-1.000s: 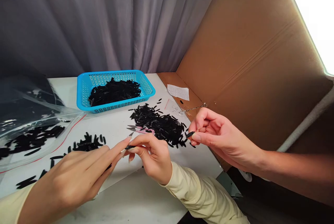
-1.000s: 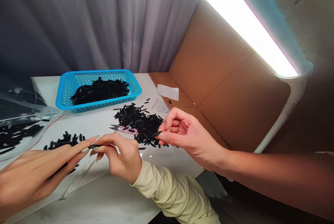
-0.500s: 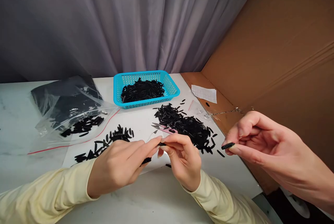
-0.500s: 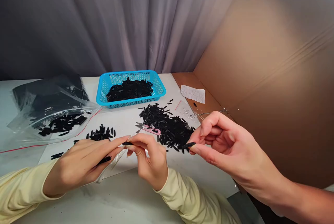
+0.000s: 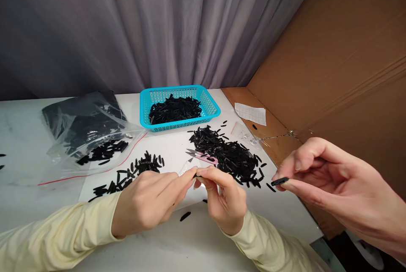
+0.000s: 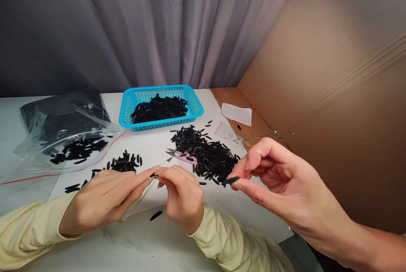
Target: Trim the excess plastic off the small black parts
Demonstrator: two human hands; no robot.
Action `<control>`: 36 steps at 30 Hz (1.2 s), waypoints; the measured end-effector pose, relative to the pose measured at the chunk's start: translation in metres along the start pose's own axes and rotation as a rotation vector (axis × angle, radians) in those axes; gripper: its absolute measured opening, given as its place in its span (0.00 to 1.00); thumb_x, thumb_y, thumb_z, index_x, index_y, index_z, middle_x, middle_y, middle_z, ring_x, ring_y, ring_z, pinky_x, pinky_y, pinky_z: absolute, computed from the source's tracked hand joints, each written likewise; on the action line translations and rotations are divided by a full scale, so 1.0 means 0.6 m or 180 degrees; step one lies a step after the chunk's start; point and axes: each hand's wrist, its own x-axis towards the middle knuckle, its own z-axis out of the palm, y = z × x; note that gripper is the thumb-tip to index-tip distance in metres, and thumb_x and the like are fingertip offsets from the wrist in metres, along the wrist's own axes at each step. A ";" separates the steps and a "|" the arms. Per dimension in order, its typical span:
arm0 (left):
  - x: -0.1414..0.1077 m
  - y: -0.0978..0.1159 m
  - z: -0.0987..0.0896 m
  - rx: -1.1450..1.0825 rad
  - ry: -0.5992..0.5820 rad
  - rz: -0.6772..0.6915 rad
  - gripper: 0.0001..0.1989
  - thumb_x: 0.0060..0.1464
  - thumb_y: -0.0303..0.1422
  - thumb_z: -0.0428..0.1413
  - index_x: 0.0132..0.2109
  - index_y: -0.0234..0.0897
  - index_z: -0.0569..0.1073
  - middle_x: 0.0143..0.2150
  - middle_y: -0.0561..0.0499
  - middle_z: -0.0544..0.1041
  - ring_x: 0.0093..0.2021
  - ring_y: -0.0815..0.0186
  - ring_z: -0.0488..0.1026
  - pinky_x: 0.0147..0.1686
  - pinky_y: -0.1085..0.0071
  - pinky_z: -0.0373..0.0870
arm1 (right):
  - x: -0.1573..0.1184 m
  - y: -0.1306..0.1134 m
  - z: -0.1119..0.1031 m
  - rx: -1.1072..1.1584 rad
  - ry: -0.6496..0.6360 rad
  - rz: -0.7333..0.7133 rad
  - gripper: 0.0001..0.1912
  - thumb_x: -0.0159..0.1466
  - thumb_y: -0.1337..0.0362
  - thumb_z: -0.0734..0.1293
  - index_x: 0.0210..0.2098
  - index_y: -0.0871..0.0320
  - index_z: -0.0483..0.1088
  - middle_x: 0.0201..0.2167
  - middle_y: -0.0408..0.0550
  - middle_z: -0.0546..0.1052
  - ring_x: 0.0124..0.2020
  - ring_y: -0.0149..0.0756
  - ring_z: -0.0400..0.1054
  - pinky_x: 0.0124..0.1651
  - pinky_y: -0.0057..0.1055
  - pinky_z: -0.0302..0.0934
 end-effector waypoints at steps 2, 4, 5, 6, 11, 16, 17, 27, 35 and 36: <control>0.001 -0.001 0.001 -0.0026 0.0041 0.0063 0.14 0.57 0.24 0.49 0.51 0.27 0.64 0.21 0.57 0.71 0.18 0.73 0.67 0.16 0.73 0.55 | -0.001 0.002 0.001 -0.0031 -0.0007 -0.0089 0.18 0.60 0.79 0.58 0.46 0.55 0.64 0.28 0.47 0.74 0.24 0.32 0.68 0.24 0.31 0.65; 0.001 -0.002 0.002 -0.0048 0.0074 0.0095 0.13 0.57 0.23 0.49 0.50 0.26 0.66 0.20 0.57 0.70 0.18 0.73 0.66 0.16 0.72 0.54 | -0.003 0.002 0.003 -0.0057 0.0025 -0.0107 0.18 0.60 0.80 0.58 0.46 0.55 0.63 0.28 0.47 0.74 0.25 0.33 0.69 0.25 0.31 0.66; 0.001 -0.002 0.002 -0.0046 0.0067 0.0107 0.12 0.57 0.23 0.50 0.49 0.25 0.67 0.20 0.57 0.70 0.18 0.74 0.66 0.16 0.71 0.53 | -0.003 0.002 0.003 -0.0069 0.0054 -0.0083 0.18 0.60 0.80 0.58 0.46 0.55 0.63 0.28 0.47 0.74 0.26 0.33 0.69 0.26 0.31 0.67; 0.000 -0.002 0.003 -0.0026 0.0064 0.0118 0.12 0.57 0.23 0.50 0.48 0.24 0.67 0.19 0.57 0.69 0.18 0.73 0.65 0.17 0.71 0.53 | -0.004 0.001 0.004 -0.0076 0.0091 -0.0044 0.17 0.61 0.79 0.58 0.45 0.55 0.63 0.28 0.47 0.74 0.27 0.33 0.70 0.27 0.31 0.68; -0.001 -0.002 0.003 0.0022 0.0072 0.0176 0.12 0.56 0.21 0.51 0.47 0.22 0.69 0.20 0.55 0.71 0.18 0.73 0.65 0.17 0.70 0.52 | -0.005 -0.006 0.006 -0.0049 0.0158 0.0183 0.18 0.61 0.78 0.58 0.45 0.53 0.62 0.29 0.45 0.75 0.28 0.34 0.72 0.29 0.30 0.69; 0.002 -0.001 0.001 0.0059 0.0054 0.0179 0.12 0.56 0.22 0.50 0.47 0.23 0.69 0.21 0.54 0.72 0.19 0.73 0.66 0.17 0.70 0.52 | 0.000 -0.009 0.004 -0.0194 0.0112 0.0102 0.21 0.61 0.78 0.58 0.49 0.49 0.63 0.30 0.48 0.76 0.27 0.36 0.72 0.28 0.31 0.70; 0.002 -0.001 0.001 0.0085 0.0050 0.0174 0.12 0.57 0.22 0.50 0.47 0.23 0.69 0.20 0.55 0.72 0.19 0.73 0.66 0.17 0.70 0.52 | 0.001 -0.010 0.004 -0.0220 0.0107 0.0103 0.21 0.61 0.78 0.58 0.49 0.49 0.63 0.30 0.49 0.76 0.27 0.36 0.72 0.28 0.31 0.70; -0.005 -0.002 0.009 0.0044 0.0097 0.0273 0.12 0.56 0.21 0.50 0.46 0.19 0.70 0.18 0.55 0.68 0.19 0.71 0.65 0.19 0.69 0.51 | 0.003 -0.017 0.003 -0.0563 0.0027 0.0373 0.21 0.60 0.78 0.59 0.47 0.46 0.63 0.30 0.44 0.76 0.29 0.36 0.74 0.31 0.28 0.73; -0.009 -0.002 0.008 -0.0045 0.0007 0.0167 0.12 0.57 0.23 0.51 0.47 0.19 0.69 0.19 0.55 0.67 0.19 0.72 0.64 0.19 0.69 0.50 | -0.003 -0.019 0.006 -0.0548 0.0208 0.0359 0.22 0.61 0.77 0.59 0.48 0.45 0.62 0.33 0.46 0.78 0.34 0.39 0.75 0.33 0.33 0.74; -0.009 -0.002 0.008 -0.0038 0.0012 0.0190 0.12 0.57 0.22 0.51 0.47 0.18 0.69 0.19 0.55 0.67 0.19 0.72 0.64 0.20 0.69 0.51 | -0.006 -0.020 0.008 -0.0515 0.0220 0.0402 0.22 0.61 0.77 0.59 0.48 0.45 0.62 0.33 0.45 0.78 0.34 0.39 0.75 0.33 0.33 0.74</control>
